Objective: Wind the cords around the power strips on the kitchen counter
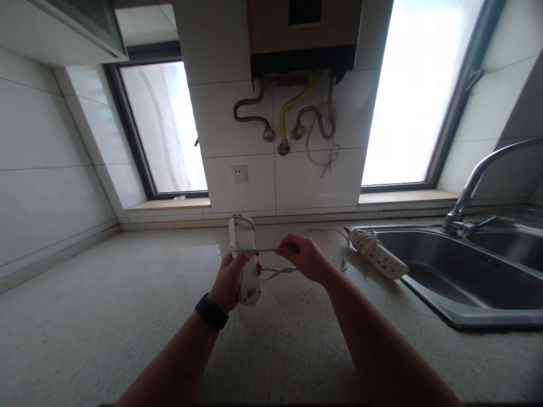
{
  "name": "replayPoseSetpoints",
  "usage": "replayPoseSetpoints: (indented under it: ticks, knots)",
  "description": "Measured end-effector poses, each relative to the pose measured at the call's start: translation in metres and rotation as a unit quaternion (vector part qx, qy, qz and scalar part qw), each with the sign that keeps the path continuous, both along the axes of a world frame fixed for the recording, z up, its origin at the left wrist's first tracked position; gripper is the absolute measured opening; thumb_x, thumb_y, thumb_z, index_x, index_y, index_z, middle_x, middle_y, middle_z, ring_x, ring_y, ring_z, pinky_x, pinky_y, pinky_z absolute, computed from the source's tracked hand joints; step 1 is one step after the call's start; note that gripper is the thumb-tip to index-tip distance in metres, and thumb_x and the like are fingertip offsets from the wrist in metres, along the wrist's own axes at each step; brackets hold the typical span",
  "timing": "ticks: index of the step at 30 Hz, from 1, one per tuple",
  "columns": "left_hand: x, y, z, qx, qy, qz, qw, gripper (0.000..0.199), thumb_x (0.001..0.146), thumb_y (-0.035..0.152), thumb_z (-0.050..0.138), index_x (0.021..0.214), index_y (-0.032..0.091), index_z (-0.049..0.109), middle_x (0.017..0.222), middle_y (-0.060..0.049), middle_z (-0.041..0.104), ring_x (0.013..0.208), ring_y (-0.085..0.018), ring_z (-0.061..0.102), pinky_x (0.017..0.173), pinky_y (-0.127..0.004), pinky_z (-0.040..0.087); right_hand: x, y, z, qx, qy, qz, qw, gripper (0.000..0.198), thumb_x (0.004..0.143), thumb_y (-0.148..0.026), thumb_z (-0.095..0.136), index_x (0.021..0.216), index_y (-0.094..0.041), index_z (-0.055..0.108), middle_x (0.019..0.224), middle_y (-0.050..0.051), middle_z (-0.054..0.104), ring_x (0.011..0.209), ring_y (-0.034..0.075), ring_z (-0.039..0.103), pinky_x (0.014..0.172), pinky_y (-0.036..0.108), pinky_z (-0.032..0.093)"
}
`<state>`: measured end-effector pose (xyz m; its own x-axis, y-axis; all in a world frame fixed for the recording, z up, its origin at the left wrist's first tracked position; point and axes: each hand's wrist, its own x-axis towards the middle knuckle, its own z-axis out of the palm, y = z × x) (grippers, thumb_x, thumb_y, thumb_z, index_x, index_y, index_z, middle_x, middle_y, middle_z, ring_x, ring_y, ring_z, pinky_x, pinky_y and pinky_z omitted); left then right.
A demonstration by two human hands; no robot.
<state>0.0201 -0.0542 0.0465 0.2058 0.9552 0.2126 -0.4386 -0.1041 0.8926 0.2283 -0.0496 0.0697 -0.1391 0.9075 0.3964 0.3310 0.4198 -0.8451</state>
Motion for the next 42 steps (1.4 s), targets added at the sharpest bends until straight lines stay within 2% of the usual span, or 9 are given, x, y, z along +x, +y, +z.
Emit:
replayPoseSetpoints:
  ticks: [5, 11, 15, 20, 22, 27, 36, 42]
  knots:
    - [0.000, -0.005, 0.003, -0.007, -0.012, -0.021, 1.000, 0.041, 0.083, 0.033, 0.069, 0.117, 0.015, 0.055, 0.094, -0.005, 0.063, 0.066, -0.016, 0.062, 0.058, -0.029, 0.049, -0.001, -0.005, 0.006, 0.010, 0.015, -0.005, 1.000, 0.048, 0.073, -0.059, 0.070, 0.082, -0.012, 0.065, 0.063, -0.005, 0.050, 0.058, -0.002, 0.036, 0.054, 0.011, 0.028]
    - [0.000, -0.002, -0.001, 0.003, 0.020, 0.016, 1.000, 0.031, 0.085, 0.037, 0.068, 0.101, 0.013, 0.058, 0.090, -0.006, 0.064, 0.066, -0.015, 0.062, 0.058, -0.029, 0.048, -0.003, -0.010, 0.010, 0.028, 0.030, -0.016, 0.999, 0.045, 0.074, -0.056, 0.071, 0.080, -0.012, 0.065, 0.063, -0.004, 0.053, 0.057, -0.003, 0.038, 0.053, 0.010, 0.029]
    - [0.001, 0.001, -0.004, 0.012, 0.048, 0.041, 0.998, 0.034, 0.085, 0.040, 0.068, 0.103, 0.014, 0.055, 0.084, -0.005, 0.063, 0.063, -0.015, 0.061, 0.057, -0.029, 0.049, -0.004, -0.018, 0.019, 0.058, 0.045, -0.036, 0.997, 0.043, 0.074, -0.053, 0.072, 0.079, -0.011, 0.065, 0.064, -0.003, 0.054, 0.057, -0.003, 0.039, 0.053, 0.010, 0.031]
    - [0.003, -0.002, -0.001, 0.041, 0.035, 0.052, 0.997, 0.037, 0.082, 0.036, 0.071, 0.107, 0.019, 0.050, 0.094, -0.003, 0.062, 0.065, -0.014, 0.062, 0.058, -0.030, 0.051, 0.008, -0.028, 0.035, 0.110, 0.095, -0.082, 0.986, 0.039, 0.073, -0.049, 0.074, 0.076, -0.012, 0.064, 0.059, -0.005, 0.050, 0.055, -0.003, 0.036, 0.052, 0.010, 0.029]
    - [0.002, -0.003, 0.002, 0.038, 0.026, 0.054, 0.997, 0.038, 0.081, 0.036, 0.071, 0.107, 0.019, 0.049, 0.093, -0.003, 0.061, 0.065, -0.015, 0.062, 0.058, -0.031, 0.052, 0.015, -0.029, 0.038, 0.109, 0.099, -0.086, 0.985, 0.038, 0.073, -0.048, 0.075, 0.076, -0.012, 0.064, 0.059, -0.005, 0.050, 0.055, -0.003, 0.037, 0.052, 0.010, 0.030]
    - [-0.001, -0.006, 0.009, 0.024, -0.002, 0.053, 0.998, 0.039, 0.079, 0.037, 0.072, 0.105, 0.018, 0.050, 0.090, -0.004, 0.062, 0.064, -0.015, 0.062, 0.057, -0.030, 0.050, 0.025, -0.022, 0.034, 0.063, 0.054, -0.056, 0.995, 0.038, 0.073, -0.048, 0.075, 0.078, -0.011, 0.066, 0.065, -0.003, 0.056, 0.058, -0.002, 0.040, 0.054, 0.010, 0.033]
    - [-0.004, -0.007, 0.010, 0.014, -0.022, 0.042, 0.999, 0.036, 0.080, 0.037, 0.071, 0.104, 0.017, 0.051, 0.088, -0.004, 0.063, 0.063, -0.016, 0.062, 0.055, -0.030, 0.049, 0.039, -0.008, 0.025, 0.048, 0.057, -0.068, 0.995, 0.046, 0.069, -0.055, 0.074, 0.076, -0.011, 0.064, 0.061, -0.004, 0.051, 0.057, -0.002, 0.037, 0.052, 0.011, 0.030]
    - [-0.005, -0.002, 0.003, 0.075, 0.015, 0.061, 0.995, 0.035, 0.081, 0.033, 0.072, 0.105, 0.019, 0.050, 0.094, -0.003, 0.062, 0.067, -0.015, 0.063, 0.061, -0.032, 0.053, 0.049, 0.002, 0.019, 0.050, 0.069, -0.096, 0.992, 0.050, 0.067, -0.059, 0.074, 0.075, -0.011, 0.062, 0.062, -0.004, 0.050, 0.057, -0.002, 0.036, 0.052, 0.012, 0.029]
